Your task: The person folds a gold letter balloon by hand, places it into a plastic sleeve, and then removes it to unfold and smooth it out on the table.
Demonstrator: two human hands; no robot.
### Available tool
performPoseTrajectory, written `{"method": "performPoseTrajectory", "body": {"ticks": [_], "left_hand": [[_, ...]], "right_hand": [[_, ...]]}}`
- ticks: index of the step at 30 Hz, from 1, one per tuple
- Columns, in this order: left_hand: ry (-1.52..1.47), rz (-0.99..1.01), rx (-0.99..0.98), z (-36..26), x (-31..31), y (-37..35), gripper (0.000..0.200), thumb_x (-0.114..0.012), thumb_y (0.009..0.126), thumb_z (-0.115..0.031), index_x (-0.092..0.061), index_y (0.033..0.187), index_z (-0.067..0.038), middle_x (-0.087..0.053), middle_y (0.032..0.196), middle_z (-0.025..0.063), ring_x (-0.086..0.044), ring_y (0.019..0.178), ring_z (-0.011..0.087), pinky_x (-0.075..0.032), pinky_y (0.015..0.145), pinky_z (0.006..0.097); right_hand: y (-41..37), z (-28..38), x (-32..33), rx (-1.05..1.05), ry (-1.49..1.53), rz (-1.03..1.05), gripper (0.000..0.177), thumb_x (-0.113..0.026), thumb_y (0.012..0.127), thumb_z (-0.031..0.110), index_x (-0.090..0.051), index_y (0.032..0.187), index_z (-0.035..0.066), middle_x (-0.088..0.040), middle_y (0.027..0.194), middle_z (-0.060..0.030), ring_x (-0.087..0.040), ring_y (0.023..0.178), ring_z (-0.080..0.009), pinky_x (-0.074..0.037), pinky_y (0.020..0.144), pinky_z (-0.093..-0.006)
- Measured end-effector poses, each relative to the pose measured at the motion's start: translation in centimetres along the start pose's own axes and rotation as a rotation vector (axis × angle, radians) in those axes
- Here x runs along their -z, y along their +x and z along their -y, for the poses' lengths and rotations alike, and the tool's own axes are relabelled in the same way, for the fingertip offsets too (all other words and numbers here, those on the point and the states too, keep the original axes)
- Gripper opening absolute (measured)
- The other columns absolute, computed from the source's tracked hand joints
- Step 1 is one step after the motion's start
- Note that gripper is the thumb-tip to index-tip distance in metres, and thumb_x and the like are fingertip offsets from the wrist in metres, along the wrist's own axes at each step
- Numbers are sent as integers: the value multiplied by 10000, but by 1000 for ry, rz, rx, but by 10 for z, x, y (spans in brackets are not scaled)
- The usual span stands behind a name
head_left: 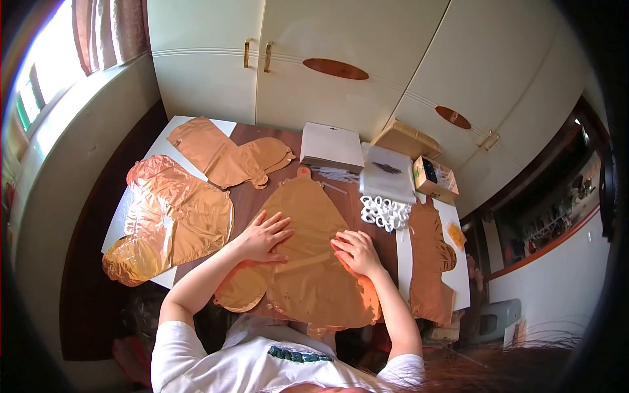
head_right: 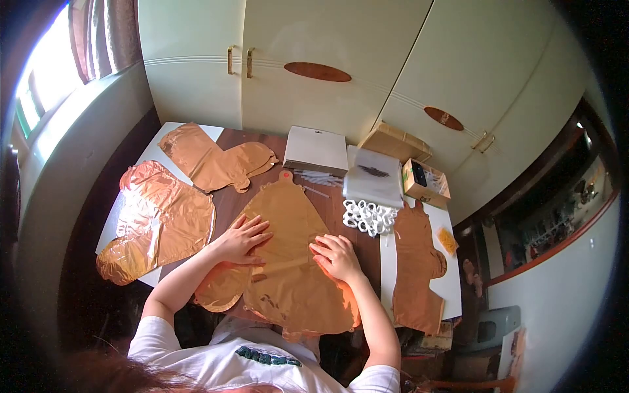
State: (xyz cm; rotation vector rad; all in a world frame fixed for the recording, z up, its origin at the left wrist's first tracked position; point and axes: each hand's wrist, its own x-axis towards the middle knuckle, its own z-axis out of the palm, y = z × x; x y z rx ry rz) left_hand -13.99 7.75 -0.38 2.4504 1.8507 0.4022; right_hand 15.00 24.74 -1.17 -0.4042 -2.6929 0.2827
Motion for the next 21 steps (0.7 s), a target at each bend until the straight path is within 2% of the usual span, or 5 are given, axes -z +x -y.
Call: {"method": "performPoseTrajectory", "body": {"ticks": [7,10,16,21], "left_hand": [[-16,7,7,0,-1,1,772,-576,793,-591,-431,1384,-114,-359,1454,160,-269,1383,337,-197,1089,574],[7,27,15,-1,0,2,741,-524,818,-619,-449,1372,-132,-363,1452,161,-268,1383,336,-182,1100,575],[20,12,7,-2,-3,2,728,-498,821,-646,-456,1374,-174,-364,1449,165,-265,1380,352,-164,1103,581],[10,4,-4,-2,0,1,725,-503,822,-639,-462,1369,-166,-363,1449,170,-265,1380,352,-166,1101,583]], "right_hand": [[0,0,0,5,5,-6,320,-647,838,337,-671,1132,214,-595,1212,-26,-513,1170,-224,-353,1015,-461],[0,0,0,8,-3,-7,318,-647,838,338,-672,1130,213,-596,1211,-25,-513,1168,-223,-353,1014,-460],[0,-1,-2,12,3,-7,316,-642,843,335,-671,1134,216,-596,1211,-25,-513,1168,-224,-352,1014,-458],[-1,-3,-2,9,3,2,320,-630,851,342,-667,1145,220,-594,1220,-22,-512,1170,-224,-344,1019,-454]]}}
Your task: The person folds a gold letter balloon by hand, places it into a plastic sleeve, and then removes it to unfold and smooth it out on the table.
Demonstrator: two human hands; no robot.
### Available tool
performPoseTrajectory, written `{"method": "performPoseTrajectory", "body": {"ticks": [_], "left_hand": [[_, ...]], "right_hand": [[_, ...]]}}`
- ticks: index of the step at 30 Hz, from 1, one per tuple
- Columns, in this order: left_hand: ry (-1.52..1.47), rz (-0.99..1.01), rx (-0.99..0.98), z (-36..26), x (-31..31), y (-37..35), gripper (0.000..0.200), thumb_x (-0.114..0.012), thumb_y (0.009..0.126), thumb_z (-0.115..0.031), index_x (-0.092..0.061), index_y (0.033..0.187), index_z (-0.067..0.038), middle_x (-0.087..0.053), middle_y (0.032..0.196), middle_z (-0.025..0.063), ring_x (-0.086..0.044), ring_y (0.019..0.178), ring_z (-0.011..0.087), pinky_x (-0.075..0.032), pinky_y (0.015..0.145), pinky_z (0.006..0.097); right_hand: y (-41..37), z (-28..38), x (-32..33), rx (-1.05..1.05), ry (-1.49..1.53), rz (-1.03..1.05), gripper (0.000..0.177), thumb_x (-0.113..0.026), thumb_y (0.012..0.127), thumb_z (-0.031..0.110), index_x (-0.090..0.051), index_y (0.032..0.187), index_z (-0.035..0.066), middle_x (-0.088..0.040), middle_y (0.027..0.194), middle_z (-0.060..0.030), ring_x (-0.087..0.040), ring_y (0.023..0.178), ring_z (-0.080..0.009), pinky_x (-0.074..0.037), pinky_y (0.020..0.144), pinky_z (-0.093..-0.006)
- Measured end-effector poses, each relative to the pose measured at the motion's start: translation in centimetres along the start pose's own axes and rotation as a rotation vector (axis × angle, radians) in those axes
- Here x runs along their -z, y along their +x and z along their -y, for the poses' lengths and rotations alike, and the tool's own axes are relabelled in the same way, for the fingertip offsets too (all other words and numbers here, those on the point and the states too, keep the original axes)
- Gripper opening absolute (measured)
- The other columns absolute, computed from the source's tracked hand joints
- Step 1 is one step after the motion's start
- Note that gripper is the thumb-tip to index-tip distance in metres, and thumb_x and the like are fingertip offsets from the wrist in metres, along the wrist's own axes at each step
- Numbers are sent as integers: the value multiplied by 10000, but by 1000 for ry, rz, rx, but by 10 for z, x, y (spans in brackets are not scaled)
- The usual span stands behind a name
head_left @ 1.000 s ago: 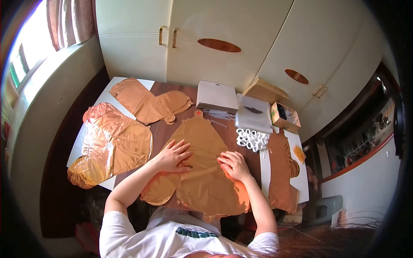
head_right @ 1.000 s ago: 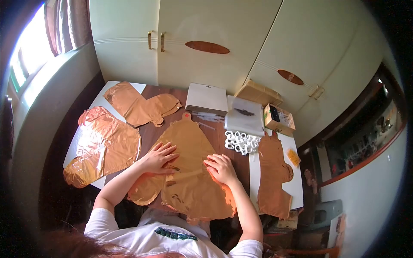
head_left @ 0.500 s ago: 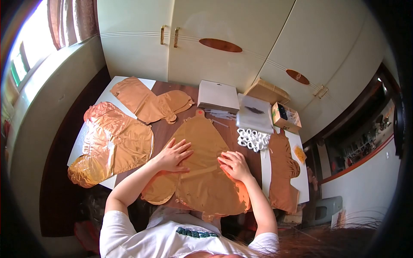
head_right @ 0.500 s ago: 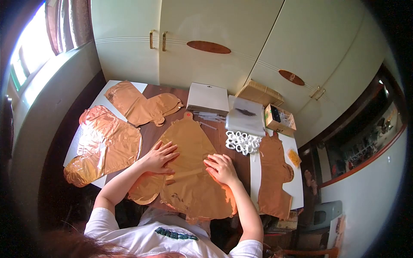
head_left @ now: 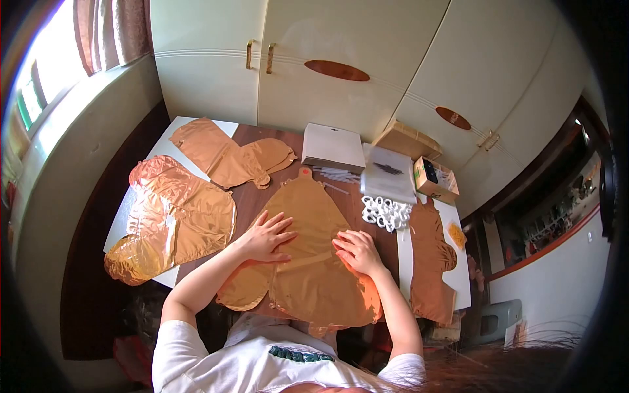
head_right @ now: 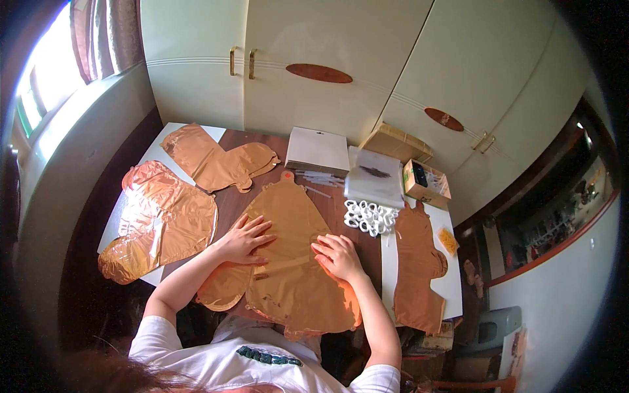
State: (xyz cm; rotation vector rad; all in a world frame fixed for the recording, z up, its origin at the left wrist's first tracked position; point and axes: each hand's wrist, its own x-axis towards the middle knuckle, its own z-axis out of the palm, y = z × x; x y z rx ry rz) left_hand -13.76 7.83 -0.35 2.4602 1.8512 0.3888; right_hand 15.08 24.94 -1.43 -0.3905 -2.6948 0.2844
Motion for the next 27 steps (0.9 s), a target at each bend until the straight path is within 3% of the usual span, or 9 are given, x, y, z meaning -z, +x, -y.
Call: {"method": "performPoseTrajectory", "body": {"ticks": [5,8,11,12,15,19,22,27], "left_hand": [[7,-3,1,0,1,0,722,-513,819,-633,-466,1365,-162,-363,1452,164,-267,1379,351,-177,1096,583],[1,3,5,-2,3,1,725,-518,814,-633,-467,1364,-164,-363,1454,158,-268,1379,349,-184,1094,580],[-12,8,14,-1,1,1,721,-532,810,-618,-466,1365,-163,-354,1461,151,-270,1378,351,-189,1091,579],[-11,10,15,-1,1,1,716,-542,808,-604,-466,1365,-161,-346,1467,147,-273,1375,354,-192,1088,580],[-10,12,17,-1,0,0,711,-549,807,-590,-467,1365,-156,-336,1474,142,-271,1376,356,-193,1088,579],[-6,11,13,0,-1,0,713,-546,807,-589,-465,1366,-154,-336,1475,142,-268,1378,355,-190,1090,577],[-3,12,13,-1,1,0,712,-551,805,-582,-464,1366,-153,-336,1474,146,-267,1378,354,-188,1091,577],[-3,8,4,-1,3,-1,706,-551,806,-579,-464,1366,-157,-347,1467,151,-267,1379,350,-194,1087,575]], "right_hand": [[4,-5,3,-12,30,60,311,-620,856,339,-670,1135,209,-589,1236,-20,-506,1181,-222,-345,1017,-448],[14,-7,10,4,20,56,272,-643,836,333,-677,1058,180,-607,1161,-28,-521,1139,-230,-375,976,-438],[32,-3,16,-220,3,75,286,-684,796,340,-650,999,141,-596,1068,-60,-534,1071,-266,-404,930,-430],[34,-12,6,-310,-23,54,367,-731,748,371,-620,991,119,-569,1013,-90,-535,1021,-295,-423,899,-431],[45,-21,3,-462,-62,206,440,-753,719,406,-613,1011,107,-564,1041,-109,-534,1027,-304,-432,893,-436],[58,-18,7,-584,-4,332,402,-749,732,377,-606,976,91,-590,1039,-126,-545,1045,-297,-442,895,-425],[58,-22,2,-535,3,323,383,-729,756,358,-599,969,67,-618,954,-128,-585,971,-303,-461,871,-411],[56,-22,4,-760,393,194,513,-699,785,419,-522,1081,40,-647,967,-181,-629,936,-316,-484,828,-399]]}}
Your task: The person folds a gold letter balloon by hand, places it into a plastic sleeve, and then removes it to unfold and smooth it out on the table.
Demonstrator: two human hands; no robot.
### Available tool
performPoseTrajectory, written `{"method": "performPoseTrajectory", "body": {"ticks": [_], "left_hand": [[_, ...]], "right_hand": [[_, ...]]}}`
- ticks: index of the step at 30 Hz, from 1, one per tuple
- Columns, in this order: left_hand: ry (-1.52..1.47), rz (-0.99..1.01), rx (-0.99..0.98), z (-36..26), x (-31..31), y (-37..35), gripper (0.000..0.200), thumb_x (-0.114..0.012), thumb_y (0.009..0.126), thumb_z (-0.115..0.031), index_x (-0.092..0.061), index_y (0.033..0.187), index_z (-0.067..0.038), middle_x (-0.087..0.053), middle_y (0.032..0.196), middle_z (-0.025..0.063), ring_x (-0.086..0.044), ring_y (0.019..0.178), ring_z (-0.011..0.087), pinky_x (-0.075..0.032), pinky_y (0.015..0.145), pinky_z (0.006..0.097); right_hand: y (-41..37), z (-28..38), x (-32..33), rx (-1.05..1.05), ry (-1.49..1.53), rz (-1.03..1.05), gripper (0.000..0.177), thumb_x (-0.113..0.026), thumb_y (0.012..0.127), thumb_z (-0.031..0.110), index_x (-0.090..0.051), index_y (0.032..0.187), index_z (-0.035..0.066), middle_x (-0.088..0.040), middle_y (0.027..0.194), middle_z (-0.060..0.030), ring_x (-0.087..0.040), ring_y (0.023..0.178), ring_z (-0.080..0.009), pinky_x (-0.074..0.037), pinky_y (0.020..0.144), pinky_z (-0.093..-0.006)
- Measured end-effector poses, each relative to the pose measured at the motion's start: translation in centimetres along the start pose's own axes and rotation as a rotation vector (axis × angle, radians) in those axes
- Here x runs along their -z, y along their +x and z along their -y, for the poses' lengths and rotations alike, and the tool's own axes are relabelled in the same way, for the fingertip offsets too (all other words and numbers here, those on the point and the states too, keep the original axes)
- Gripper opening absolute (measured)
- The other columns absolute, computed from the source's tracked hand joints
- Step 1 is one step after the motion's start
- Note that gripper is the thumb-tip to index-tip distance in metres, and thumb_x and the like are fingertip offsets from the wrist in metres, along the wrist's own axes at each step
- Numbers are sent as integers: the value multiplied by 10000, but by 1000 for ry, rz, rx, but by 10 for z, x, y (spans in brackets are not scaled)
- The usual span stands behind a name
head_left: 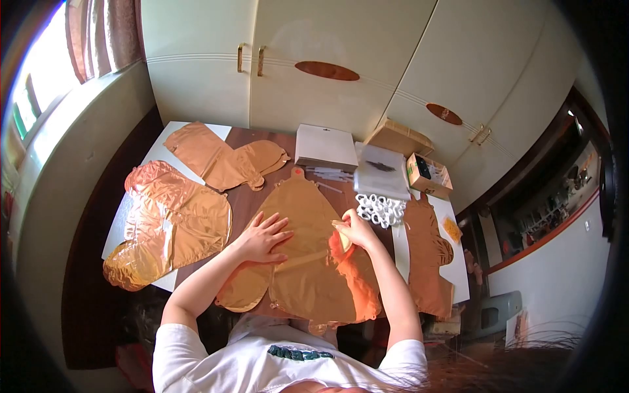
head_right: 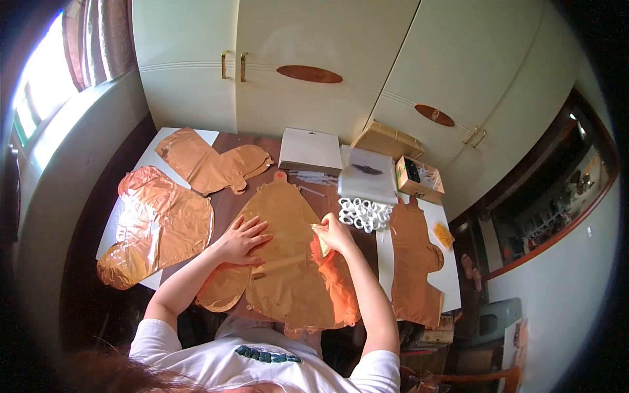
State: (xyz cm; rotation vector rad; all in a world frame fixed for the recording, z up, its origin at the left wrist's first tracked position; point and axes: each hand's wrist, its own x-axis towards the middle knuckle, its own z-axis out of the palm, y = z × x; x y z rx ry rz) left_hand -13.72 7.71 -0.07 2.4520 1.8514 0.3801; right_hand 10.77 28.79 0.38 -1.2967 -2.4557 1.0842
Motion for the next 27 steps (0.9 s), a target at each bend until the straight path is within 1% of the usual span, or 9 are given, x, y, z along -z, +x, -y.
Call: {"method": "performPoseTrajectory", "body": {"ticks": [4,5,9,12,13,16,19,22,27], "left_hand": [[-1,-12,7,-1,-1,0,707,-555,804,-584,-468,1362,-160,-360,1459,154,-271,1378,349,-199,1084,571],[1,-15,5,-1,-2,0,706,-558,802,-584,-469,1361,-162,-361,1458,155,-272,1377,349,-199,1084,571],[1,-12,3,0,-1,0,699,-551,806,-591,-471,1361,-174,-367,1452,155,-274,1376,343,-191,1093,570],[-1,-4,5,-1,0,0,694,-542,811,-595,-471,1362,-179,-367,1451,154,-272,1377,339,-187,1098,570],[-1,-2,5,-1,1,0,693,-541,812,-595,-471,1362,-180,-367,1451,154,-271,1377,339,-188,1098,570],[-10,-2,7,-1,1,0,692,-535,816,-594,-465,1367,-181,-362,1454,155,-270,1377,343,-187,1099,570],[-9,-8,4,-2,2,0,695,-528,820,-593,-456,1376,-182,-358,1457,156,-267,1378,349,-186,1099,570],[-12,-6,8,-1,1,0,702,-517,823,-598,-447,1384,-183,-356,1458,156,-264,1378,353,-184,1098,573],[10,-4,-1,0,-2,0,701,-502,830,-600,-443,1387,-180,-356,1459,158,-268,1377,354,-183,1096,576]], "right_hand": [[-6,2,4,-81,-63,-35,600,-702,777,466,-457,1129,46,-653,1013,-217,-640,960,-326,-489,824,-409],[-6,-1,-1,-24,-141,-120,596,-771,732,377,-476,1128,42,-654,914,-138,-647,847,-279,-504,767,-378],[-17,22,-6,-104,-241,-96,643,-760,744,367,-449,1203,41,-638,1049,-198,-640,986,-296,-504,796,-381],[-6,-19,-26,112,72,-243,602,-717,783,376,-434,1186,28,-646,1008,-233,-653,944,-333,-516,757,-425],[-18,0,-22,34,320,-203,595,-706,806,355,-428,1200,7,-645,1033,-191,-656,915,-283,-523,741,-415],[-43,10,0,-166,709,188,536,-688,822,306,-473,1186,-23,-642,1006,-117,-645,856,-224,-513,804,-347],[-53,-2,-10,274,278,229,404,-628,846,241,-534,1132,-28,-648,963,-112,-642,804,-226,-518,791,-338],[-62,-10,-14,612,-194,27,355,-557,797,96,-564,1134,-14,-598,1118,-184,-554,1058,-335,-435,953,-392],[-64,-8,-31,679,-221,-90,368,-563,821,83,-573,1185,29,-588,1168,-132,-513,1133,-306,-409,986,-398]]}}
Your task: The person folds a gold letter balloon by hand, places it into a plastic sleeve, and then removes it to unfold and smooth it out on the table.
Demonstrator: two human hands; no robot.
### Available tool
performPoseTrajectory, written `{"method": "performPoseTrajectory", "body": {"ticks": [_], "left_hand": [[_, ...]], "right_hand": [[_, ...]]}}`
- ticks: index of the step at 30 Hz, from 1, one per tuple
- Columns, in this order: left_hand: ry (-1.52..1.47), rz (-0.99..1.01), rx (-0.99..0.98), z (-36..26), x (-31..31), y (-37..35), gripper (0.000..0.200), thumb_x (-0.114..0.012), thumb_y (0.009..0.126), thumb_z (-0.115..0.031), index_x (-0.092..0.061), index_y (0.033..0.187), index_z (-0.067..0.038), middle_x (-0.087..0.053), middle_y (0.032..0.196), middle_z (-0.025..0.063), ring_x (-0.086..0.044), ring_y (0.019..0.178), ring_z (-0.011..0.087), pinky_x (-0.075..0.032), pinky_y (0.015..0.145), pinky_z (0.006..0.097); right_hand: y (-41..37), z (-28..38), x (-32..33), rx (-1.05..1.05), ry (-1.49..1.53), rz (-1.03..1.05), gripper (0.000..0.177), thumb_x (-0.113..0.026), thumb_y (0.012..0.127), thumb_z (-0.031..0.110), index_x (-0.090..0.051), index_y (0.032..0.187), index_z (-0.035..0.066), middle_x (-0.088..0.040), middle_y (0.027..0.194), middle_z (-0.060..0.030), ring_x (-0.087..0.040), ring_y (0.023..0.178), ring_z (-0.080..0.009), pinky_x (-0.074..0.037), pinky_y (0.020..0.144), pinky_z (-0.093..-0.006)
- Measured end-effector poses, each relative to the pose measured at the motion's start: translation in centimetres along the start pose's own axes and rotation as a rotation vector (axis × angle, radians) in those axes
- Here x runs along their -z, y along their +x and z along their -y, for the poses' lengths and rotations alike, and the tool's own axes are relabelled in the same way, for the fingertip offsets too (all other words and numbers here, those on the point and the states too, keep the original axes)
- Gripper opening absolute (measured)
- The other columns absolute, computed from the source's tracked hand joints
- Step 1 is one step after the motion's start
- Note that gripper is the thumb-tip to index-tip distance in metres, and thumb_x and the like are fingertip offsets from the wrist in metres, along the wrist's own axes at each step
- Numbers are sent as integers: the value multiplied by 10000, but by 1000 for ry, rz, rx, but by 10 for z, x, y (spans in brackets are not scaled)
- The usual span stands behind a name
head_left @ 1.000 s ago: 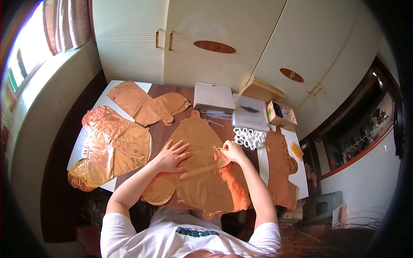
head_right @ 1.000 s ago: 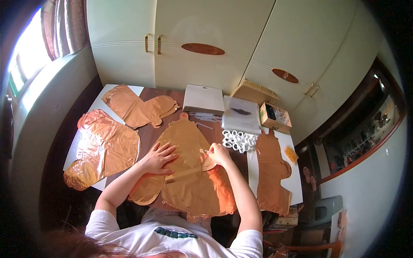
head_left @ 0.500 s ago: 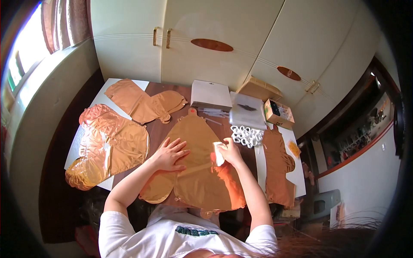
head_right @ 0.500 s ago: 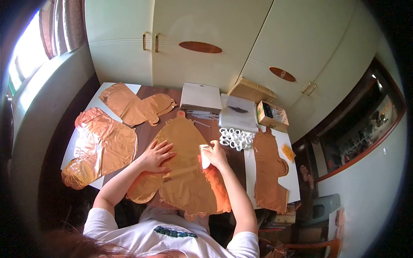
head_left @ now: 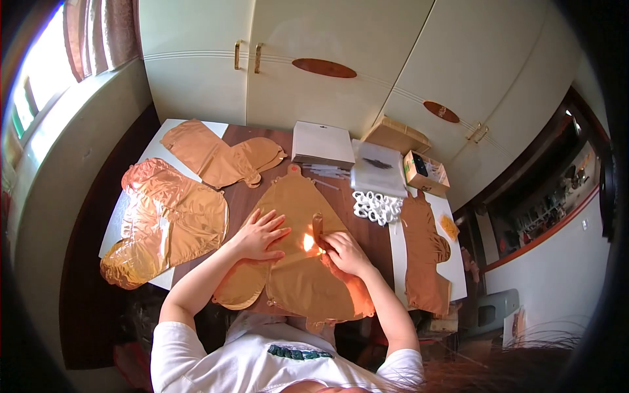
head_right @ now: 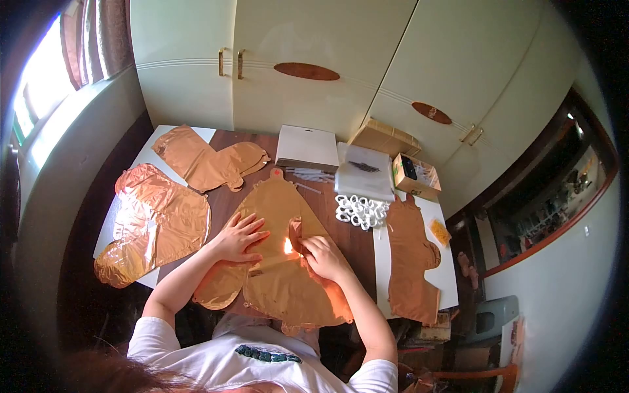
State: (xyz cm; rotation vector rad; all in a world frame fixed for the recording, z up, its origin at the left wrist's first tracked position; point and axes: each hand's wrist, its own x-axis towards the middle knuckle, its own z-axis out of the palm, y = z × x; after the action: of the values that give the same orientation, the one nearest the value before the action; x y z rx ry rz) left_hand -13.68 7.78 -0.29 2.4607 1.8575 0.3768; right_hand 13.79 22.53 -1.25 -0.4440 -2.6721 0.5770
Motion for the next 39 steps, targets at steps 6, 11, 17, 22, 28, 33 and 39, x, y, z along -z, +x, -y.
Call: {"method": "performPoseTrajectory", "body": {"ticks": [6,11,17,22,28,33,39], "left_hand": [[-5,0,2,0,1,0,701,-513,824,-594,-451,1380,-172,-354,1460,161,-269,1376,358,-183,1095,577],[4,-14,-4,1,-3,0,715,-541,807,-597,-462,1372,-167,-365,1454,159,-278,1372,356,-193,1085,563],[6,-14,-1,1,0,0,708,-536,810,-597,-465,1368,-166,-366,1452,162,-281,1370,355,-189,1090,566],[6,1,11,0,-1,1,698,-523,820,-599,-466,1366,-168,-356,1459,157,-270,1376,351,-176,1104,569],[4,-2,-4,1,0,-1,695,-523,821,-597,-471,1360,-162,-354,1461,155,-268,1378,349,-175,1107,567],[-9,32,21,-3,5,2,691,-521,831,-581,-454,1372,-155,-338,1471,158,-249,1388,351,-171,1115,555],[-1,-29,-6,-1,12,0,576,-526,882,-453,-479,1340,-106,-380,1435,171,-315,1344,370,-218,1123,466]], "right_hand": [[4,6,-7,100,-42,-105,303,-587,828,69,-630,1127,42,-600,1157,-77,-519,1134,-268,-410,970,-399],[10,4,1,72,-90,-44,262,-639,825,174,-677,1078,115,-629,1111,-12,-529,1126,-229,-406,950,-377],[20,-21,-6,46,-79,28,378,-679,804,336,-654,1139,161,-605,1210,11,-484,1215,-239,-380,981,-400],[36,-19,9,-74,-153,310,738,-692,743,518,-475,1361,178,-422,1442,2,-283,1387,-272,-309,1043,-467],[54,-18,17,-98,-267,454,952,-685,687,621,-339,1449,167,-313,1510,-12,-182,1426,-286,-255,1085,-460],[60,-10,22,-98,-316,474,1000,-732,632,592,-364,1426,109,-341,1494,-34,-236,1405,-292,-272,1084,-454],[61,-11,22,-55,-334,460,982,-750,632,560,-381,1411,91,-355,1484,-43,-271,1392,-278,-262,1097,-455]]}}
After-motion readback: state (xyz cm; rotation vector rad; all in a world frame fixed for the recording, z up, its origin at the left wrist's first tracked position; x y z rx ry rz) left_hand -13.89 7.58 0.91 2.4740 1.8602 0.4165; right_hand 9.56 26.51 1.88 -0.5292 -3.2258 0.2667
